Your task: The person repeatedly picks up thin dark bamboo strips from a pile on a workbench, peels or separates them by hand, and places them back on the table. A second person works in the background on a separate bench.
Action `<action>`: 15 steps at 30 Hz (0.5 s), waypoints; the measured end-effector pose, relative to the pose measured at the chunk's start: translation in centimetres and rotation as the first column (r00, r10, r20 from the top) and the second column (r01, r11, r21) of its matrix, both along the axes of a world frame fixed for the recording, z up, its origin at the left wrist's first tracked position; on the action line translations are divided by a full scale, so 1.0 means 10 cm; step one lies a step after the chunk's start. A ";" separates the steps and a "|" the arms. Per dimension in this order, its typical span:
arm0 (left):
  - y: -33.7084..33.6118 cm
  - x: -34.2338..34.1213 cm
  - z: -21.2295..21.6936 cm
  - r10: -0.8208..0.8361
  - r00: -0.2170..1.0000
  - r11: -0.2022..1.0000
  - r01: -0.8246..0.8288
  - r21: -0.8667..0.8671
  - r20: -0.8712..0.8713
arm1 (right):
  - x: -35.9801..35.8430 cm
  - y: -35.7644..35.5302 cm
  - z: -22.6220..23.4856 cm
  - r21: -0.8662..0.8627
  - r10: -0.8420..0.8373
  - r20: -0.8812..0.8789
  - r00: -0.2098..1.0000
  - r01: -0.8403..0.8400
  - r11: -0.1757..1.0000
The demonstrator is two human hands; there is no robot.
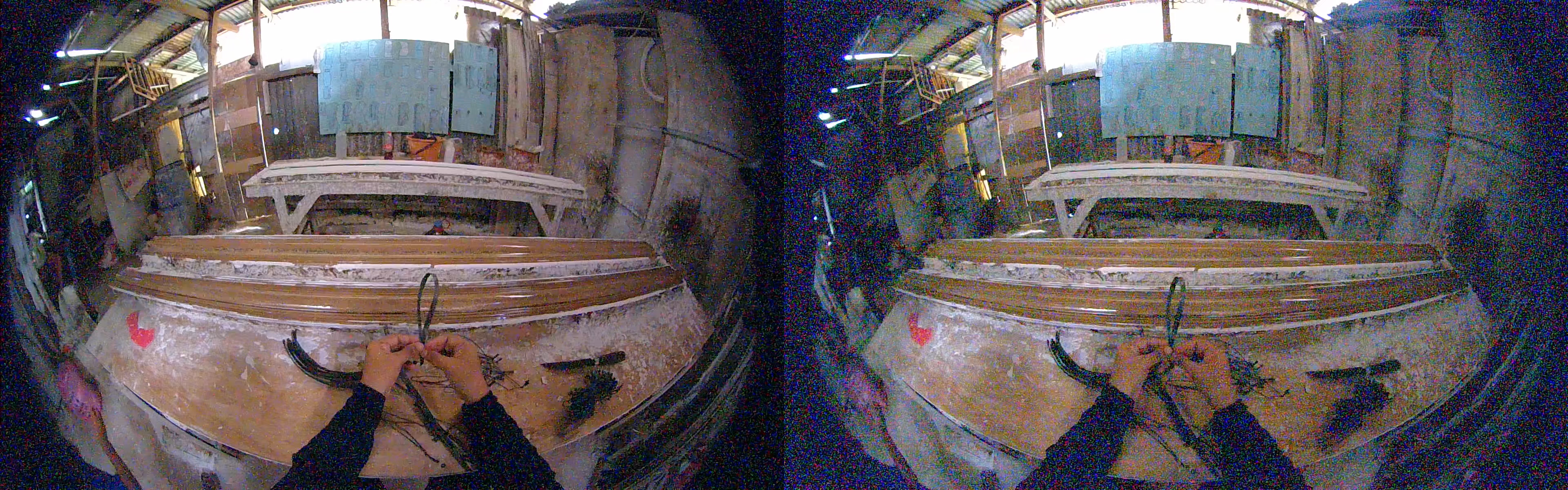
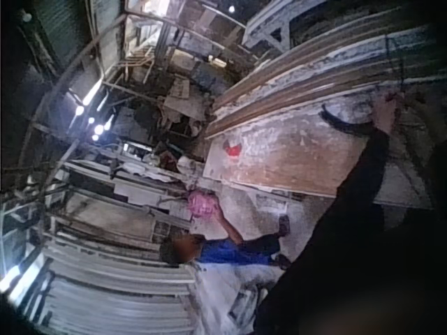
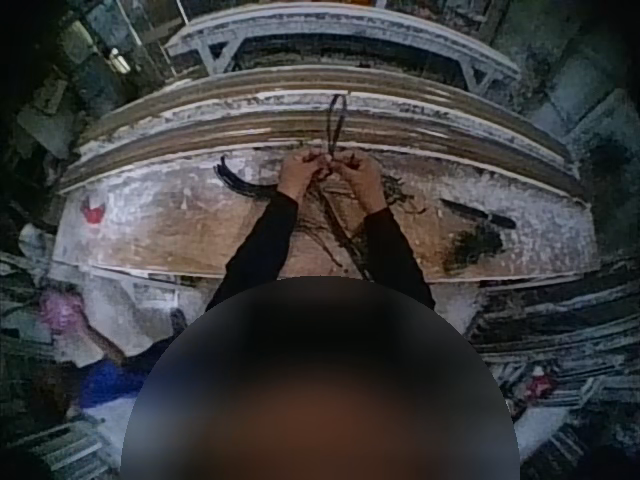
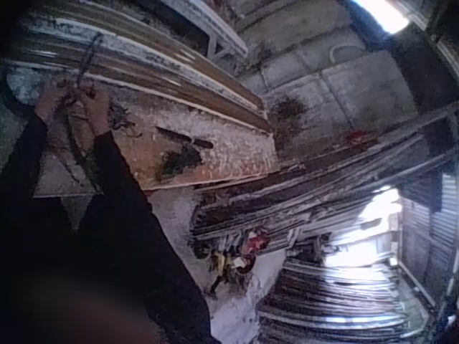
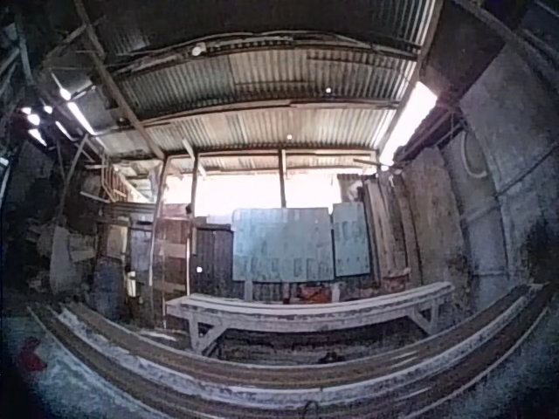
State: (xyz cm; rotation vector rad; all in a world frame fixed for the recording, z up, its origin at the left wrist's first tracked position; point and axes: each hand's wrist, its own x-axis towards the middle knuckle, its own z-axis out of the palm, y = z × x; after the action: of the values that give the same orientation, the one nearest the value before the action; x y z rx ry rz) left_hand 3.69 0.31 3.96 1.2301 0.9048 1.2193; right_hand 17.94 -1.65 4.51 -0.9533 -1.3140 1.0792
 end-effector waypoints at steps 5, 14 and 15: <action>0.07 -0.01 -0.10 -0.068 0.994 0.998 0.068 0.003 0.090 | 0.02 0.04 -0.01 0.047 -0.015 0.102 0.995 0.011 0.999; 0.00 -0.04 0.00 -0.054 0.997 0.999 0.054 -0.008 -0.049 | 0.01 -0.05 0.10 -0.007 0.025 0.069 0.997 -0.024 1.000; 0.00 -0.04 0.01 -0.080 0.997 0.996 0.081 -0.037 0.022 | 0.01 -0.05 0.10 -0.003 0.035 0.067 0.997 -0.035 0.999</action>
State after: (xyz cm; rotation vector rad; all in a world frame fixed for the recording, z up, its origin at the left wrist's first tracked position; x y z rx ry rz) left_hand 3.29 0.33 4.02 1.2106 0.8519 1.1436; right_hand 18.03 -2.19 5.52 -0.9787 -1.3888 1.0836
